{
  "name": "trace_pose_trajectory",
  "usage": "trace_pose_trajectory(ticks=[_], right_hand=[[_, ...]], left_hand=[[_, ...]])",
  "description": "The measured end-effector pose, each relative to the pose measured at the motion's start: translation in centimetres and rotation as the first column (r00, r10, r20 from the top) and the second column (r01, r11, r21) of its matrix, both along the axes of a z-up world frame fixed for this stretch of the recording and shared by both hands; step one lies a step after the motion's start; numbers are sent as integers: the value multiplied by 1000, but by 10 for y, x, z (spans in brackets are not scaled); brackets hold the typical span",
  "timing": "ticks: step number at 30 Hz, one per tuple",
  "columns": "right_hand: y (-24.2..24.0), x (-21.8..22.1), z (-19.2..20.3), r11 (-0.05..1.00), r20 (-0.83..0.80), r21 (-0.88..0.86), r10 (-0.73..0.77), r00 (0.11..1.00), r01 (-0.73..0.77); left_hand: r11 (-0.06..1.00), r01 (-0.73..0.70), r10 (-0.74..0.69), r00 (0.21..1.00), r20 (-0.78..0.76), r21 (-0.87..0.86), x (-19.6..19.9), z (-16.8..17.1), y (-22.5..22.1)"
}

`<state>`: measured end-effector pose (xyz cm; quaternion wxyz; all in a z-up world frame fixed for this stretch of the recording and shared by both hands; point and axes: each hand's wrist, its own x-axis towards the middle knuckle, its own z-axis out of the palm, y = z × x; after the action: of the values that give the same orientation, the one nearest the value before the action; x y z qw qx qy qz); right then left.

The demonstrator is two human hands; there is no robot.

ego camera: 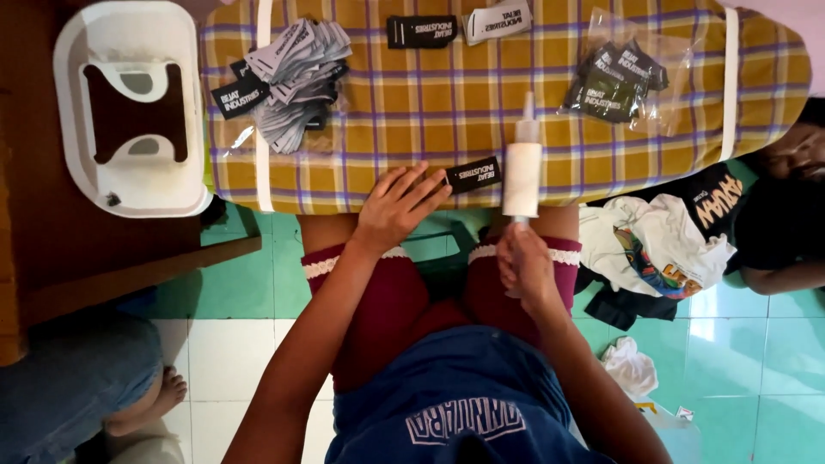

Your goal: Applying adhesive to small clothing labels using a manual syringe applicator and arranging them on a patterned surface.

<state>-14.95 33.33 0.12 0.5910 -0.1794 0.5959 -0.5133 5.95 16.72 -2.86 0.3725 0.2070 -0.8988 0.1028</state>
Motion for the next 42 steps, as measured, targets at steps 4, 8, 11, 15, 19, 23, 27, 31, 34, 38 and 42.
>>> trace_pose_trajectory(ticks=[4,8,11,15,19,23,27,31,34,38,42], right_hand=[[3,4,3,991,-95,-97,-100,990,91],[-2,21,7,978,-187,-185,57,981,-92],[-6,36,0,993,159,-38,112,981,-107],[-6,24,5,995,191,-13,98,977,-97],[-2,4,5,1000,158,-24,2,988,2],[-1,1,18,993,127,-90,-70,989,82],[-4,17,25,987,142,-104,-110,984,126],[-1,24,6,988,73,-141,77,994,-66],[2,22,0,992,152,-105,90,984,-75],[0,10,15,998,141,-67,9,990,0],[-8,6,26,992,84,-105,-61,995,70]], left_hand=[[1000,-13,13,1000,16,2,2,5,1],[997,-49,51,999,19,-64,-3,4,1],[997,-35,35,999,0,-69,-6,4,1],[998,-62,62,998,-13,-29,-5,7,3],[999,-41,41,999,-10,10,-5,1,5],[999,-37,37,999,-40,-12,-5,6,2],[998,-45,44,999,-24,-31,-6,9,2],[996,-56,56,998,-12,-63,-6,10,2],[998,-48,48,999,-10,-46,-4,9,3],[999,-46,45,998,-41,-29,-5,4,1],[997,-64,62,997,-53,-41,-9,3,-1]])
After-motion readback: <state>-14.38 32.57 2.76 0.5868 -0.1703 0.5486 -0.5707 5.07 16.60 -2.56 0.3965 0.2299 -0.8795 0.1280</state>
